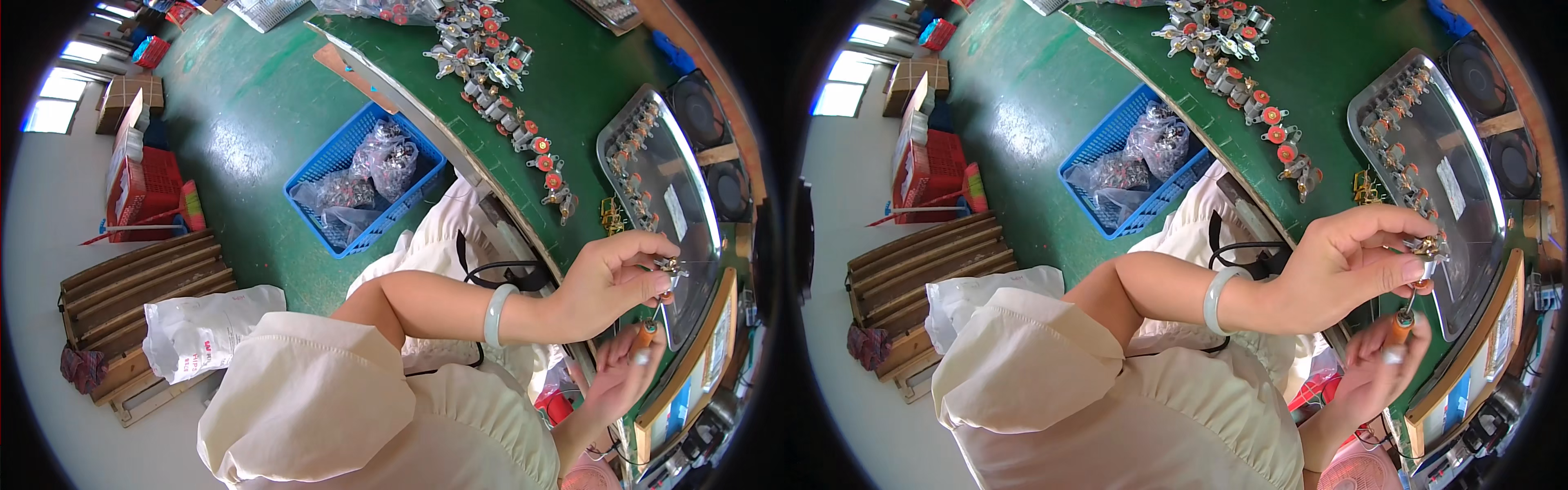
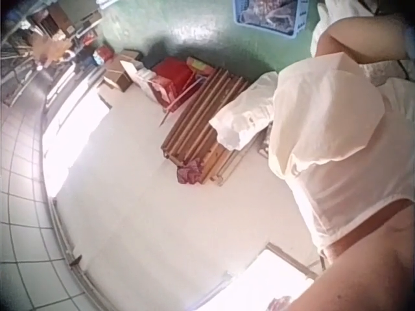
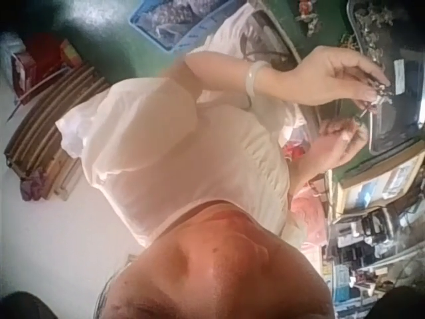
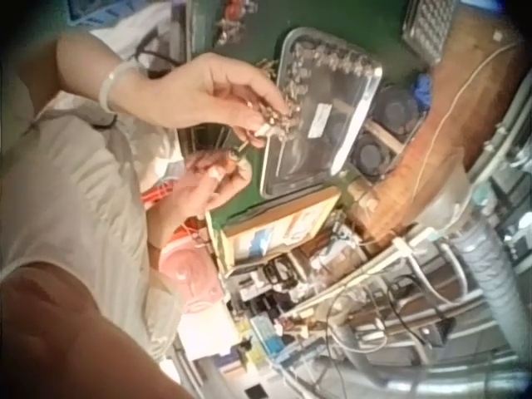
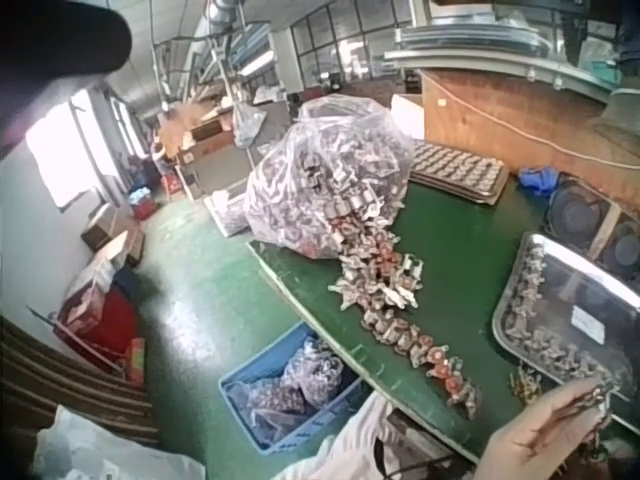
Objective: Assembling small electronic or mechanical metal components using a screwdriver and tweezers at a workbench.
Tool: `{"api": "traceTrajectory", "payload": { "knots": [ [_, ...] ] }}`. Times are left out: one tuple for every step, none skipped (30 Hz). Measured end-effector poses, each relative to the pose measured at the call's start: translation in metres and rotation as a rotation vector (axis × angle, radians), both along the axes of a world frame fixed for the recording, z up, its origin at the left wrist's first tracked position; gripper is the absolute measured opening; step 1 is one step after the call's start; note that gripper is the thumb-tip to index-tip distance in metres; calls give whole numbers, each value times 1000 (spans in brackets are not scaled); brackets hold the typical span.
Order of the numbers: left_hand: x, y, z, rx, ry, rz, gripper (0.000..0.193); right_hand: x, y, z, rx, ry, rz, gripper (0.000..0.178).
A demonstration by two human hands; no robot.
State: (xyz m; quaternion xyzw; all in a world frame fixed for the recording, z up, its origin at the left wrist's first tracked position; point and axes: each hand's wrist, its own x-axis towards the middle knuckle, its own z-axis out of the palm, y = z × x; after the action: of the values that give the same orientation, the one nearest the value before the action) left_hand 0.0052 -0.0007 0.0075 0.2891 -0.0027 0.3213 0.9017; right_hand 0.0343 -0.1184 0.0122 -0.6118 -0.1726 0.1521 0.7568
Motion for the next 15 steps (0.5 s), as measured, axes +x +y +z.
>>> {"api": "traceTrajectory", "payload": {
  "knots": [
    [-2, -3, -2, -1, -8, 34, 27, 2, -1, -11, -164, -283, -124, 37],
    [-3, -4, -3, -2, -16, 67, 30, 4, -4, -14, -166, -283, -125, 37],
    [-5, -4, -5, -4, -17, 66, 30, 5, -9, -15, -193, -176, -76, 37],
    [-7, -4, -6, -3, -1, 59, 30, 7, -16, -14, -223, -71, -31, 37],
    [-9, -5, -7, -2, 15, 53, 30, 11, -24, -7, -90, 232, 176, 40],
    [-10, -4, -9, -6, 12, 49, 30, 11, -24, -7, -93, 229, 171, 40],
    [-10, -4, -10, 1, 27, 53, 30, 7, -17, -5, -31, 256, 163, 41],
    [-10, -3, -11, 8, 47, 63, 30, 2, -8, -3, 32, 287, 162, 42],
    [-11, -2, -10, 2, 60, 69, 31, -6, 3, 3, 33, 255, 36, 40],
    [-12, -2, -10, -3, 58, 62, 31, -5, 1, 0, 29, 253, 28, 40],
    [-12, -2, -11, -5, 56, 52, 31, -2, -3, -5, -94, 119, 35, 39],
    [-12, -1, -12, -8, 55, 40, 31, 1, -8, -8, -217, -13, 42, 38],
    [-11, -1, -12, 18, 48, 58, 30, 6, -15, -5, -192, 190, 83, 37],
    [-11, -1, -13, 11, 46, 46, 30, 11, -20, -5, -198, 189, 70, 37],
    [-12, 0, -14, 38, 63, 29, 30, 15, -23, -5, -155, 255, 216, 38]
  ]
}}
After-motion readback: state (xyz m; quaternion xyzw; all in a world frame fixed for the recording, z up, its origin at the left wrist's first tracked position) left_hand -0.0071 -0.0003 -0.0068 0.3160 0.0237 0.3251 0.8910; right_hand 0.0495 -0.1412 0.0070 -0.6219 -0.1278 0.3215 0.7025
